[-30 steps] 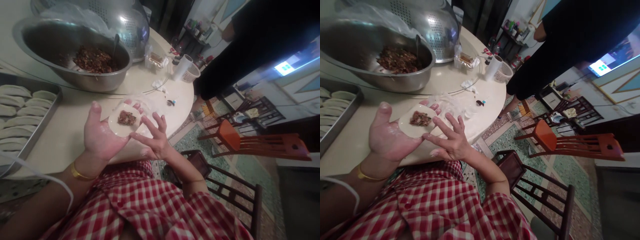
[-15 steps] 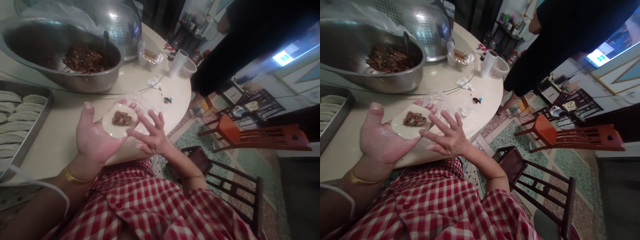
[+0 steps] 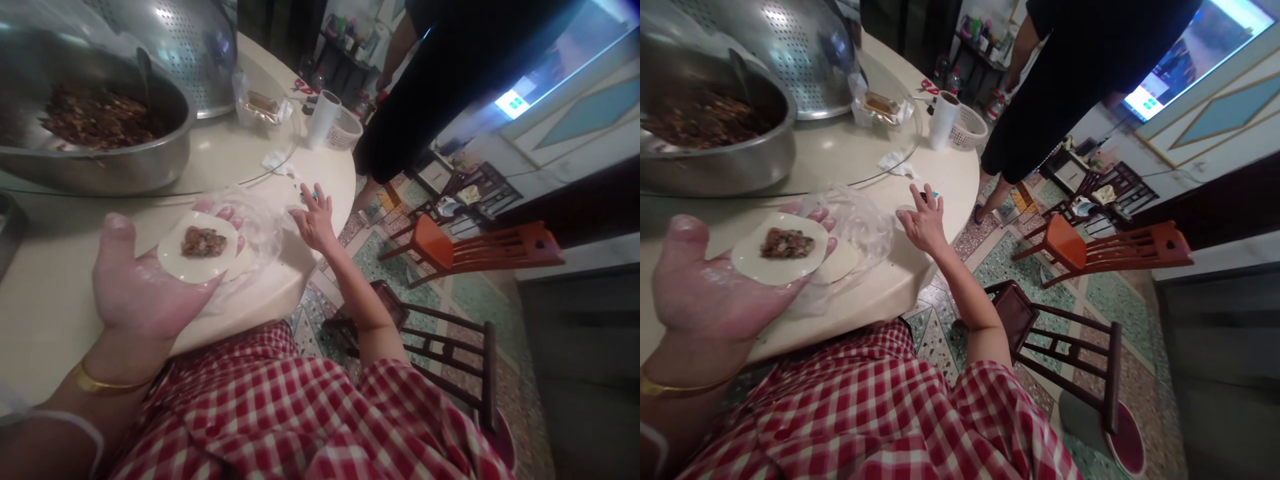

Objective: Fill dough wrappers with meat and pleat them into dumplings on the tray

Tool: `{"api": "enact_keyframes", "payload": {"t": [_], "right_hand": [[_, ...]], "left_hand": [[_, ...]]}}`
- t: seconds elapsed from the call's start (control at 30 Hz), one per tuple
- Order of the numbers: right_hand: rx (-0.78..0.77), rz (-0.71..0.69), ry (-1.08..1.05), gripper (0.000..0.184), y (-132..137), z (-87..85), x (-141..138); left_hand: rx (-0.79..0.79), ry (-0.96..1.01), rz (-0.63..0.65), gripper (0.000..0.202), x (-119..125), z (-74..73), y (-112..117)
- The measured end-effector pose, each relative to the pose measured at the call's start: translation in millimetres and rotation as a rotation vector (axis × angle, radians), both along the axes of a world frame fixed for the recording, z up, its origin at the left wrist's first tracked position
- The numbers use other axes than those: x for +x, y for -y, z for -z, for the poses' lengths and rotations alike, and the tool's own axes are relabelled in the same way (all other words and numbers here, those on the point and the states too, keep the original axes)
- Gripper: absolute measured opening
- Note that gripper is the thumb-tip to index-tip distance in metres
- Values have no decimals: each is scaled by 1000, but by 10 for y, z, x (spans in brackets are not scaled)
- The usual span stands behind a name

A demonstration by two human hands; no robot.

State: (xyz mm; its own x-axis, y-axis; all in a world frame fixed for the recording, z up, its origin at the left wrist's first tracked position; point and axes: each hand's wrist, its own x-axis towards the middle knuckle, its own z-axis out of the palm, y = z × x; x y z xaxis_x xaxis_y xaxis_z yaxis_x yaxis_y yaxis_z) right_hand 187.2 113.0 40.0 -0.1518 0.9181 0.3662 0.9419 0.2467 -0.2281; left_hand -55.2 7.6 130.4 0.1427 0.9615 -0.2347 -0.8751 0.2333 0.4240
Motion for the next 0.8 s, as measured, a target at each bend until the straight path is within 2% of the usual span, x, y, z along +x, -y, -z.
{"api": "enact_keyframes", "payload": {"t": [0.13,0.27,0.33,0.4,0.57,0.67,0.8], "right_hand": [[-39,12,35,42,-36,-53,12],[126,36,-46,49,104,-135,68],[222,-44,-77,51,258,-159,13],[283,-192,-64,49,455,-166,-140],[369,-508,149,61,885,-212,-766],[329,-533,223,61,967,-273,-1007],[359,-585,236,61,941,-254,-954]], "left_hand": [[-18,-1,-15,80,7,-23,-15],[-45,-8,-25,80,-4,-6,-59],[-73,-9,-10,79,-15,22,-90],[-97,-3,7,79,-26,46,-113],[-139,-43,41,75,-13,12,-86],[-162,-38,75,80,-5,-37,-42],[-144,-43,14,78,-71,-57,-18]]}}
